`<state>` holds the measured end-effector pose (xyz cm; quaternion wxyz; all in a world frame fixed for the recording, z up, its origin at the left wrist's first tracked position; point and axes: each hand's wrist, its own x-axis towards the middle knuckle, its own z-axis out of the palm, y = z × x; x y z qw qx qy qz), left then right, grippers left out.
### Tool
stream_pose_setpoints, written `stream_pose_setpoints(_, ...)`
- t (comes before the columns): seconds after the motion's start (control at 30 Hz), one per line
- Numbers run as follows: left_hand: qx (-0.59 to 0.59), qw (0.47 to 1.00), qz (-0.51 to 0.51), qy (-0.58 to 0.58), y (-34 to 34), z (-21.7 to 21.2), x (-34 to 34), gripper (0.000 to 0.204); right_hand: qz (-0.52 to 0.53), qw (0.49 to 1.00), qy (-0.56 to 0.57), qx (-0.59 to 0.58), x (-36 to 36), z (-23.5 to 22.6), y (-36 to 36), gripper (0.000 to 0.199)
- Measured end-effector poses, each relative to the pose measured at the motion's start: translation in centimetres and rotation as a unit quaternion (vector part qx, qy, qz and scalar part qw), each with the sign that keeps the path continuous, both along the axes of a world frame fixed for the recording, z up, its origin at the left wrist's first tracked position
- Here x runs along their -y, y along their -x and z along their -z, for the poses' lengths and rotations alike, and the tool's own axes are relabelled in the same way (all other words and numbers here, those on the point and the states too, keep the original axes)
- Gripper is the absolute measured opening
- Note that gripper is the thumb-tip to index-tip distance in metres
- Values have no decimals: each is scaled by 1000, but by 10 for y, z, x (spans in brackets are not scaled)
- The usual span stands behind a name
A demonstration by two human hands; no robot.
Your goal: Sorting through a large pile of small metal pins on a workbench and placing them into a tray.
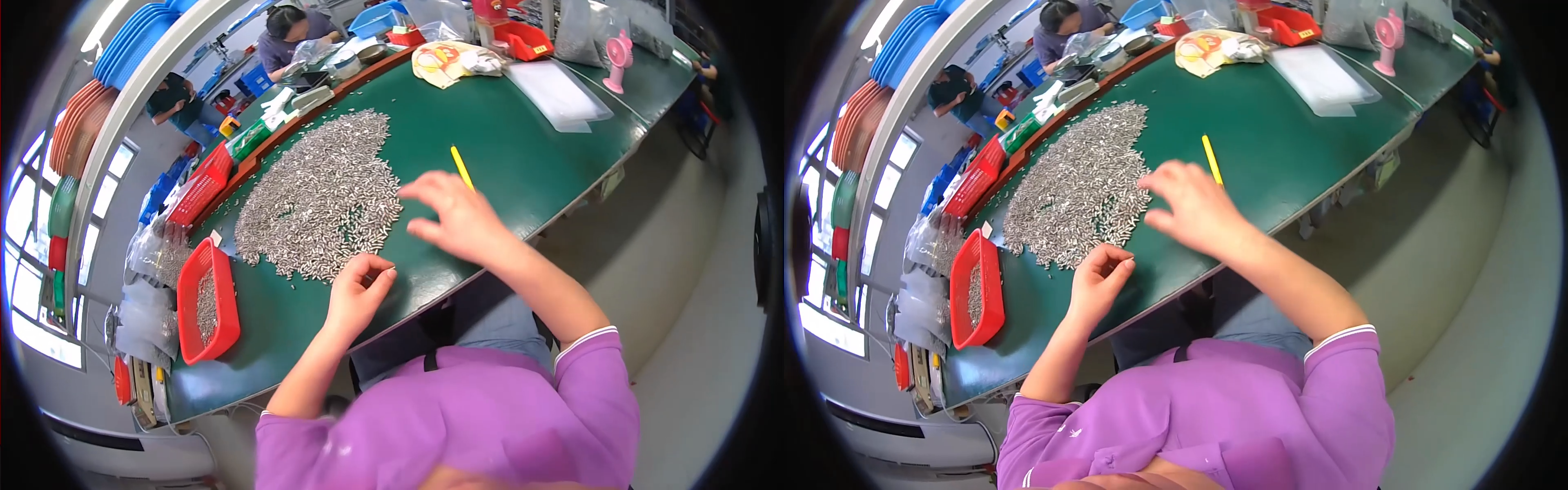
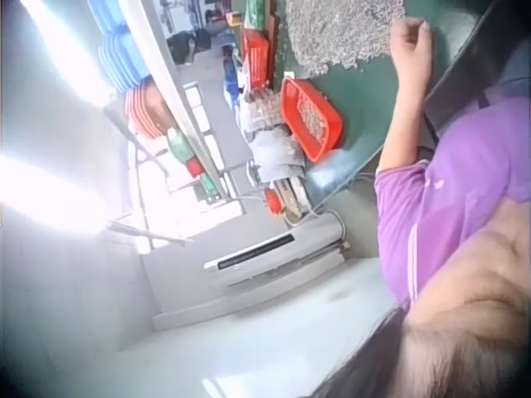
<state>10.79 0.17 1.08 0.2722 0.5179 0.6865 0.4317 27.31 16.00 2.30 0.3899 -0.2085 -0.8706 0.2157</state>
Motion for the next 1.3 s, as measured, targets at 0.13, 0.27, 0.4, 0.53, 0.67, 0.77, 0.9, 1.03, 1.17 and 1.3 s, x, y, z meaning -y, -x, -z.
stream_pose_setpoints(0.13, -257, 966, 7, -31, -32, -4, -6, 8, 208, 973, -23, 102, -45, 9, -10, 50)
stream_pose_setpoints(0.27, -290, 955, 6, -70, -36, 5, -11, 9, 232, 961, -32, 144, -76, 37, -10, 38)
stream_pose_setpoints(0.4, -287, 955, 11, -74, -33, 10, -12, 10, 206, 978, 1, 44, -51, 26, -36, 37)
stream_pose_setpoints(0.53, -302, 950, 16, -73, -30, 12, -9, 10, 34, 977, 207, -33, 7, 27, -79, 44)
stream_pose_setpoints(0.67, -288, 955, 15, -73, -31, 13, -7, 9, -103, 846, 518, -76, 74, 36, -112, 47)
stream_pose_setpoints(0.77, -279, 958, 11, -68, -34, 12, -8, 9, -82, 873, 478, -44, 99, 54, -116, 50)
stream_pose_setpoints(0.9, -223, 974, -7, -41, -41, 9, -10, 8, -61, 936, 347, -5, 110, 55, -103, 54)
stream_pose_setpoints(1.03, -191, 981, -7, -29, -40, 8, -9, 7, -50, 946, 312, 69, 109, 47, -89, 58)
stream_pose_setpoints(1.17, -188, 981, -6, -46, -38, 10, -10, 8, -14, 968, 244, 53, 112, 48, -81, 58)
stream_pose_setpoints(1.3, -189, 981, -5, -54, -38, 11, -8, 9, -33, 978, 195, 65, 111, 46, -74, 58)
